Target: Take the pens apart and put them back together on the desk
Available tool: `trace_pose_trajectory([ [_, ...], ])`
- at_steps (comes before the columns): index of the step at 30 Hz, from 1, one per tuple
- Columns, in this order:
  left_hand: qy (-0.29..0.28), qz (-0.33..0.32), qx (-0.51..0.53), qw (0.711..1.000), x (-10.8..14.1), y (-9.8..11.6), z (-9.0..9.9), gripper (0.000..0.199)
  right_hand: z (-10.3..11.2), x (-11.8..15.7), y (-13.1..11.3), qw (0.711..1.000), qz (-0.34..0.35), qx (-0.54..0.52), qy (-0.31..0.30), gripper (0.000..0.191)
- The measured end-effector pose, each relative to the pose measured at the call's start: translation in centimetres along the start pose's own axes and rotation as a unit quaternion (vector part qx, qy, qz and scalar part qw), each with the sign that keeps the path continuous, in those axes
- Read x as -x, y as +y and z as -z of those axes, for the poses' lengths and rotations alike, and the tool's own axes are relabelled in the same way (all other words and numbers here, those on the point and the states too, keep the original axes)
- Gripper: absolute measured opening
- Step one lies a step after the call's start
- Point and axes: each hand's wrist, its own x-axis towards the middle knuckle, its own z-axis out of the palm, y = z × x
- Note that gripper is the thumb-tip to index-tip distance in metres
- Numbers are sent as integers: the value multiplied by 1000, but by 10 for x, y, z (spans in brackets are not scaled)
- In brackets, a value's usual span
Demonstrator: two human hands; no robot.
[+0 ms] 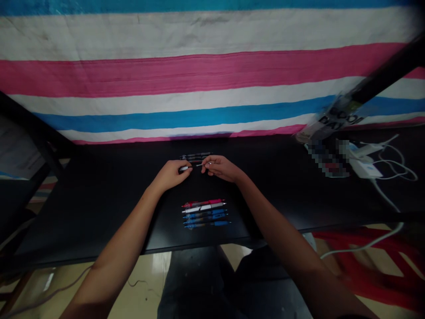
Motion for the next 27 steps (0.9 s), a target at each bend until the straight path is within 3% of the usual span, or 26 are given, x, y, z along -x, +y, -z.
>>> trace_pose_trajectory([
  [27,-6,5,8,1000,0,-6,-1,22,0,-1,2,1000,14,-5,-3,23],
])
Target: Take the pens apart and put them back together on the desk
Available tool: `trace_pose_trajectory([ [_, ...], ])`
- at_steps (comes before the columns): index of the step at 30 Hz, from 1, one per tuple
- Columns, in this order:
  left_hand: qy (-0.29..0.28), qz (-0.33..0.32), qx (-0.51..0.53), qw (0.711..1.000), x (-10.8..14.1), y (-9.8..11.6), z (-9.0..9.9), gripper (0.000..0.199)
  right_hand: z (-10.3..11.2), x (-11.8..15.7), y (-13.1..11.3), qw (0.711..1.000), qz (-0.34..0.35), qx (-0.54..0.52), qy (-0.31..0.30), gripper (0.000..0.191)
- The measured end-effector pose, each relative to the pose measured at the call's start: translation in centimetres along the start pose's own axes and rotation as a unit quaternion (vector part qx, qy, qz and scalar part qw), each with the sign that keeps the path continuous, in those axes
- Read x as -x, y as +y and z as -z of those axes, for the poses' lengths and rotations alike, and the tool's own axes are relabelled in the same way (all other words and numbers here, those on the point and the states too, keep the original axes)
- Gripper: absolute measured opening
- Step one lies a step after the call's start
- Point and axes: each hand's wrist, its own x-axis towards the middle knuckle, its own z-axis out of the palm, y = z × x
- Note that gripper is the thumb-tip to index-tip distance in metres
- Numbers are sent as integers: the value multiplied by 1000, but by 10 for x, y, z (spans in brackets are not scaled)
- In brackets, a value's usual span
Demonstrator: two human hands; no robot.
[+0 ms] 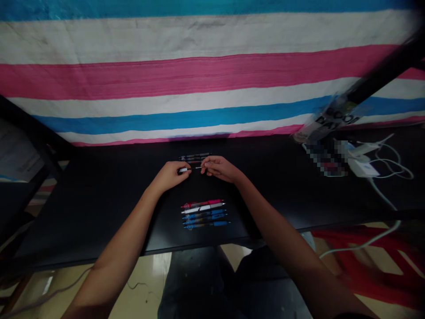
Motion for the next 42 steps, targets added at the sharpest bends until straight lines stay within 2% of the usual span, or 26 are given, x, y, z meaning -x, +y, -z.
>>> trace_pose_trajectory([
  [42,-3,1,-7,1000,-1,-4,-2,22,-2,1,-1,1000,6,8,-1,23],
])
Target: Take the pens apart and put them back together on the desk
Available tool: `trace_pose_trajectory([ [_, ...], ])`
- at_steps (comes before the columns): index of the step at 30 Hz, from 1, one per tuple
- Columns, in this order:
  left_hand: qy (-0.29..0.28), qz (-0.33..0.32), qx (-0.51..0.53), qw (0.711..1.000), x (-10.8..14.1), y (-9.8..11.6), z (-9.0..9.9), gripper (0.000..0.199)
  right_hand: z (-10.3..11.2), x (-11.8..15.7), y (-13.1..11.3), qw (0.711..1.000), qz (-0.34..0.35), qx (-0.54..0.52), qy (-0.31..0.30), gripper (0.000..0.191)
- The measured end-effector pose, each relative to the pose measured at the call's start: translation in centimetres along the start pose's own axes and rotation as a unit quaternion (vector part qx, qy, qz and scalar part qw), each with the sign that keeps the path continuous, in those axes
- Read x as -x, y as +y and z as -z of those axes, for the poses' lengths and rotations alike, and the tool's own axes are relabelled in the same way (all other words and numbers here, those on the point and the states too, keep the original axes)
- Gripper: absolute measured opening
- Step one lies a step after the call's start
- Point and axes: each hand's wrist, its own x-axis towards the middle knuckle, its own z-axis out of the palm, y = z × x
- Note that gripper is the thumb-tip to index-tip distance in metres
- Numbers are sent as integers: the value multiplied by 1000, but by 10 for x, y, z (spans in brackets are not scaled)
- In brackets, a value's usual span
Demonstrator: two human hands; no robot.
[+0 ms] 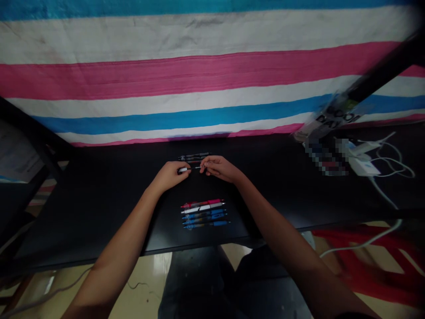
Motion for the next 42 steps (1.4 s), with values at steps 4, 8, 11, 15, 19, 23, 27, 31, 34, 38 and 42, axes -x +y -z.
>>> trace_pose_trajectory([
  [4,-6,0,-13,1000,0,1,0,24,-1,1,-2,1000,-2,7,3,25],
  [8,-5,5,-14,1000,0,1,0,25,-1,1,-2,1000,-4,11,5,24],
  [11,-5,4,-18,1000,0,1,0,25,0,0,-1,1000,-6,5,7,25],
  [15,-3,0,-17,1000,0,2,1,23,0,0,0,1000,-3,0,8,26],
  [19,1,9,-19,1000,0,1,1,22,0,0,0,1000,-3,1,11,28],
  [23,0,6,-27,1000,0,1,1,22,0,1,0,1000,-11,5,12,31],
  [27,4,3,-34,999,0,2,1,23,1,1,0,1000,-14,5,11,31],
  [31,2,3,-26,1000,0,2,2,23,-2,1,-2,1000,-19,9,16,31],
  [34,-1,5,-23,1000,0,3,2,22,-5,2,-5,999,-20,8,27,29],
  [38,-4,5,-20,1000,0,2,1,24,-6,2,-6,999,-25,4,38,28],
  [42,-3,1,-7,1000,0,2,1,24,-5,2,-4,999,-18,4,32,28],
])
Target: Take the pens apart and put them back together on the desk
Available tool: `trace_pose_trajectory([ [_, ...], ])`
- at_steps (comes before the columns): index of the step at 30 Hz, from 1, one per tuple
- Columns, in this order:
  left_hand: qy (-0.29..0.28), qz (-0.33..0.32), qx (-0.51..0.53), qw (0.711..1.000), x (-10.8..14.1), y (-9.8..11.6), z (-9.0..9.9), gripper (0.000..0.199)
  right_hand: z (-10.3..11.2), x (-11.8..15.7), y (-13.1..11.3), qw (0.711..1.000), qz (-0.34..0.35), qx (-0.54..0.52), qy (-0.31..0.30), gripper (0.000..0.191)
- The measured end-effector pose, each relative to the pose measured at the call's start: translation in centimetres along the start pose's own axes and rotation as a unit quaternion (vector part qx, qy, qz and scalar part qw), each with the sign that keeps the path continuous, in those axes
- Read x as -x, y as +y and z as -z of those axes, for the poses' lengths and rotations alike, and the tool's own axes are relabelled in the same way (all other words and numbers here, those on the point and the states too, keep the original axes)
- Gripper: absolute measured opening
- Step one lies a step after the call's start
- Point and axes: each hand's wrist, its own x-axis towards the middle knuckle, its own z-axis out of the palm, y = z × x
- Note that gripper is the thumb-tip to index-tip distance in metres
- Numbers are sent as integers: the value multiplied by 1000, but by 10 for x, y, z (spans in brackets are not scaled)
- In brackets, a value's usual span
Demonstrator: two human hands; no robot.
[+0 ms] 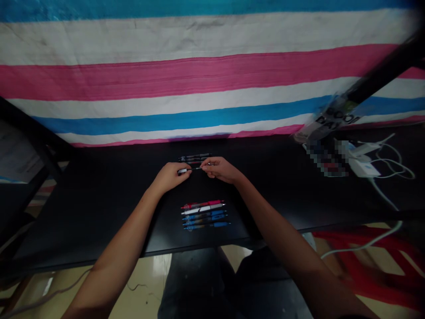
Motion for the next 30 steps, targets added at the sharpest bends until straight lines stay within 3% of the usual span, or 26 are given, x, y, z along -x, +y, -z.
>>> trace_pose_trajectory([
  [5,7,8,14,1000,0,2,1,26,1,0,1,999,5,-37,2,27],
  [10,13,9,1,1000,0,2,1,27,-1,-2,1,995,1,-90,32,15],
  [14,16,13,-4,1000,0,1,1,27,-2,-1,3,993,31,-104,34,13],
  [19,22,13,-2,1000,0,2,2,27,0,1,5,993,62,-89,46,27],
  [24,36,21,7,999,0,0,3,28,3,0,7,987,114,-64,94,31],
  [30,45,25,1,999,1,0,4,30,3,-2,7,979,130,-62,142,35],
])
